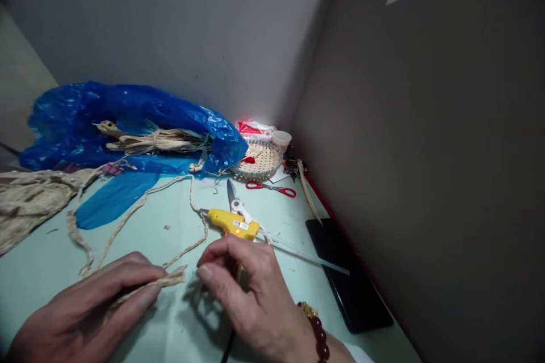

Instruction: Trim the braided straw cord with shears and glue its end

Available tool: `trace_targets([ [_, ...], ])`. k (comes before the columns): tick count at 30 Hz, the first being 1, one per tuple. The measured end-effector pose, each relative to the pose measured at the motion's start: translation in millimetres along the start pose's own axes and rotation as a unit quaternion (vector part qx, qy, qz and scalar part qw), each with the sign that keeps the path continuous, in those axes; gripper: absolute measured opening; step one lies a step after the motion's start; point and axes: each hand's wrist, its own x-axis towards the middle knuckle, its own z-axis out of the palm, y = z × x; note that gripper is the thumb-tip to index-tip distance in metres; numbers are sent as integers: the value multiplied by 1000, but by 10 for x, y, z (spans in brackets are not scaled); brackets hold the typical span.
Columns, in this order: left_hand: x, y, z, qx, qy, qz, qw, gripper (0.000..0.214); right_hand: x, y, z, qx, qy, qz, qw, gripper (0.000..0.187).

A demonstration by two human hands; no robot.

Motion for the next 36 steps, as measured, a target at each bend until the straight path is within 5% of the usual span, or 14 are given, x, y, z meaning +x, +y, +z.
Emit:
trace_targets([
  [7, -1, -22, 66, -11, -53, -28, 998, 16, -6, 0, 91, 16, 18, 15, 1000, 7],
  [14, -10, -11, 70, -28, -59, -162, 985, 9, -70, 79, 160, 26, 5, 7, 1000, 4],
  [24, 13, -50, 36, -281, -105, -380, 875, 19, -54, 69, 186, 72, -26, 30, 997, 8],
  [27, 12, -42, 49, -281, -109, -372, 878, 17, -48, 54, 183, 114, -49, 76, 989, 11],
  [33, 9, -7, 84, -175, -87, -304, 932, 11, -44, 19, 166, 77, -55, 105, 990, 3],
  [36, -5, -3, 84, -211, -83, -338, 913, 19, -49, 31, 175, 48, -47, 95, 993, 6],
])
